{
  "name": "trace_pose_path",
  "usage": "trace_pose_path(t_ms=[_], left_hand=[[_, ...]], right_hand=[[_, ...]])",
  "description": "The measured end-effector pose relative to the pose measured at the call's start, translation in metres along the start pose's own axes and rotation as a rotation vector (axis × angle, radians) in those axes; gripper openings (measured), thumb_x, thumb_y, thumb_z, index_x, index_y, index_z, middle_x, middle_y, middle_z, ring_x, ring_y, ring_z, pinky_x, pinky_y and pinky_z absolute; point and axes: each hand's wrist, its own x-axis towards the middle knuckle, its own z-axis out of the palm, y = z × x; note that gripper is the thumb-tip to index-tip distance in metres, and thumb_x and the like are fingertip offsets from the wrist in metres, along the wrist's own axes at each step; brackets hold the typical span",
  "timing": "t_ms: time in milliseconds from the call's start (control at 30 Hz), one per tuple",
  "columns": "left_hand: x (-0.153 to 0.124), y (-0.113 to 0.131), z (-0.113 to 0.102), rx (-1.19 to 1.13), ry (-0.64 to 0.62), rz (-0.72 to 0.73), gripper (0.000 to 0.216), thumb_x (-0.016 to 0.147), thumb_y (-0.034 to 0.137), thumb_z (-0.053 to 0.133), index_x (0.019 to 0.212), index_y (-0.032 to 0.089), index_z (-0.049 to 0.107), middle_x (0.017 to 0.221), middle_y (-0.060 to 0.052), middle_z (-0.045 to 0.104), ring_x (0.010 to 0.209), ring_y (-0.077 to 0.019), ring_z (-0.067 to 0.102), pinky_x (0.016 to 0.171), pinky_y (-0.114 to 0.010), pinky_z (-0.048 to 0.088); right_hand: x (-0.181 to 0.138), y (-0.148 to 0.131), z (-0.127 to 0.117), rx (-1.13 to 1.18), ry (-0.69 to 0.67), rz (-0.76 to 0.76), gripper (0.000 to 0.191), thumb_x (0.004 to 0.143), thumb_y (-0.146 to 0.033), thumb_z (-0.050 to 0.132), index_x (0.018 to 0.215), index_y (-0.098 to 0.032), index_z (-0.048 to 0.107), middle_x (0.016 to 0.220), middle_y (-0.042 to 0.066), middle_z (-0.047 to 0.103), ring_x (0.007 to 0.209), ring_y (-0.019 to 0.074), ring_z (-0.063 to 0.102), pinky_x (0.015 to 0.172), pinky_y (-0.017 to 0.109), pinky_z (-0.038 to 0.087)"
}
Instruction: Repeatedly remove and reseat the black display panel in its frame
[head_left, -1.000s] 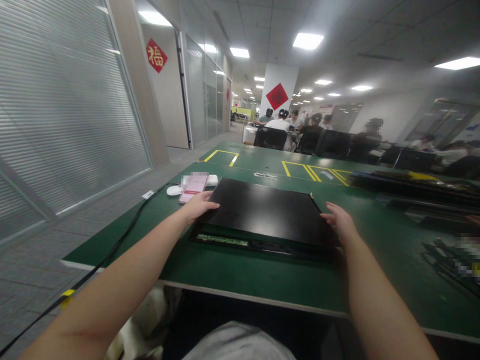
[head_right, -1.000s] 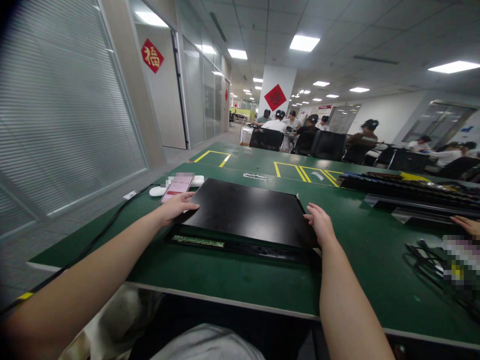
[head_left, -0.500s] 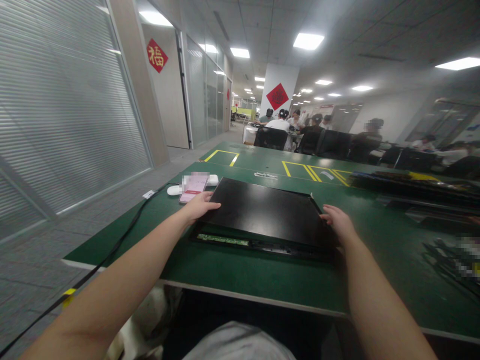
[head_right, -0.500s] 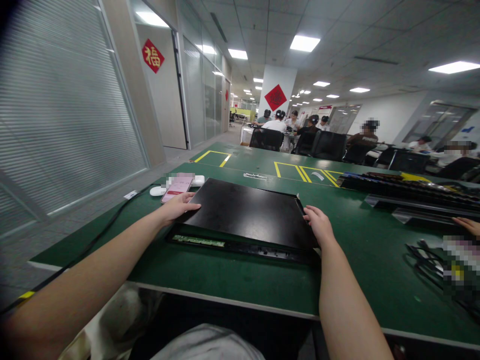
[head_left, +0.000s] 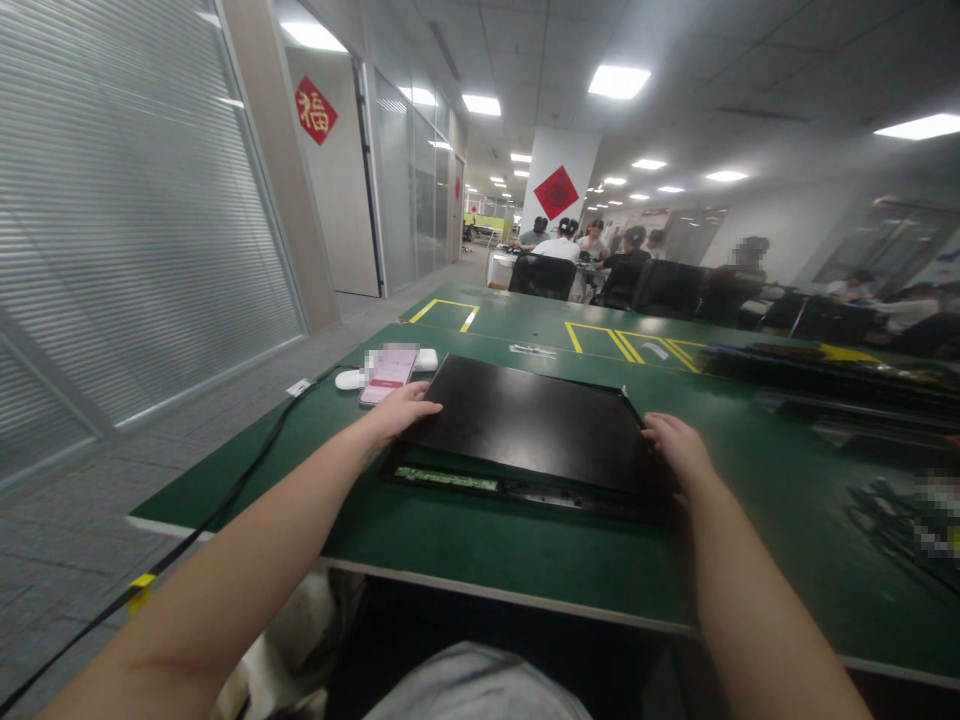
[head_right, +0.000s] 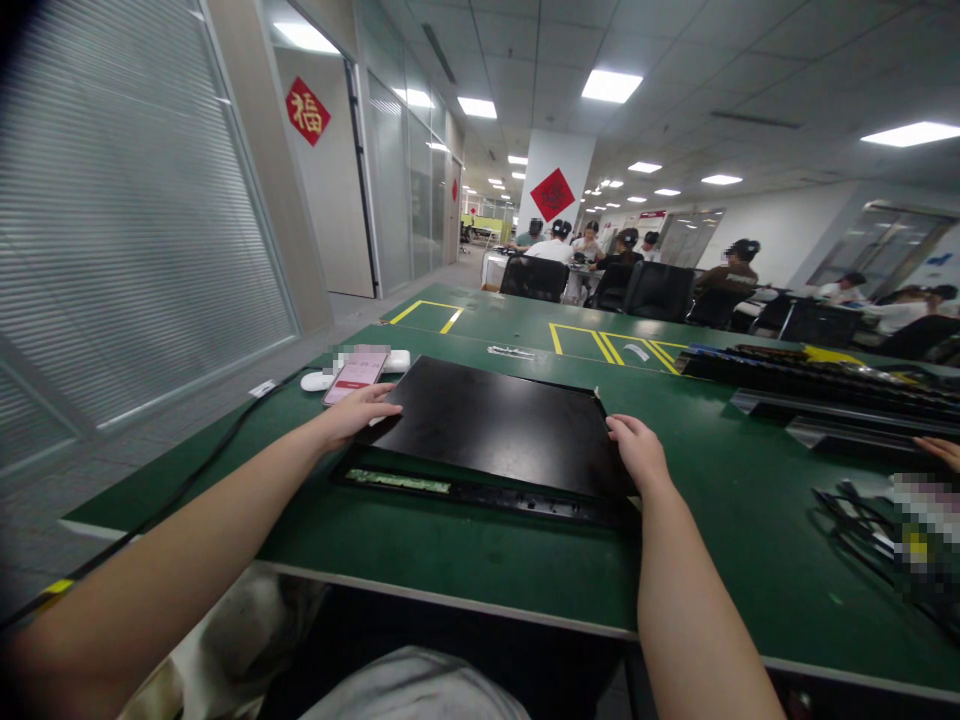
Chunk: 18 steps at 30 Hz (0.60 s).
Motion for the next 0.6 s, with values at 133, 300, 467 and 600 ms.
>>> trace_pose_path(t_ms=[133, 300, 467, 600], left_hand=[[0.0013, -0.0013, -0.0012, -0.027, -0.02, 0.004, 0.042, 0.056, 0.014, 0.082, 0.095, 0.02, 0.069, 0.1, -0.006, 0.079, 0.11, -0.0304, 0.07, 0.089, -0.038, 0.059], [0.0032, -0.0042, -0.0024, -0.038, -0.034, 0.011, 0.045, 0.056, 0.013, 0.082, 0.098, 0.02, 0.069, 0.103, -0.007, 0.079, 0.114, -0.0314, 0.068, 0.091, -0.039, 0.059], [0.0035, -0.0042, -0.0018, -0.017, -0.02, 0.011, 0.043, 0.056, 0.011, 0.082, 0.096, 0.019, 0.069, 0.104, -0.009, 0.078, 0.114, -0.0327, 0.068, 0.089, -0.04, 0.059], [0.0032, -0.0041, -0.0015, -0.026, -0.038, 0.012, 0.045, 0.056, 0.013, 0.082, 0.097, 0.018, 0.067, 0.102, -0.009, 0.079, 0.112, -0.0321, 0.069, 0.09, -0.041, 0.058]], right_hand=[[0.0058, 0.0065, -0.0004, -0.05, -0.012, -0.018, 0.049, 0.075, -0.053, 0.058, 0.108, -0.021, 0.072, 0.092, 0.01, 0.074, 0.093, 0.0268, 0.066, 0.081, 0.037, 0.046], [0.008, 0.0094, -0.0003, -0.084, -0.017, -0.046, 0.045, 0.075, -0.053, 0.06, 0.105, -0.022, 0.074, 0.091, 0.009, 0.075, 0.093, 0.0274, 0.066, 0.082, 0.037, 0.047], [0.0083, 0.009, -0.0007, -0.11, -0.005, -0.057, 0.042, 0.075, -0.052, 0.061, 0.101, -0.023, 0.075, 0.093, 0.009, 0.075, 0.092, 0.0274, 0.065, 0.081, 0.038, 0.047], [0.0081, 0.0089, -0.0007, -0.127, 0.003, -0.058, 0.042, 0.074, -0.053, 0.062, 0.1, -0.023, 0.076, 0.094, 0.009, 0.075, 0.089, 0.0271, 0.065, 0.08, 0.038, 0.048]])
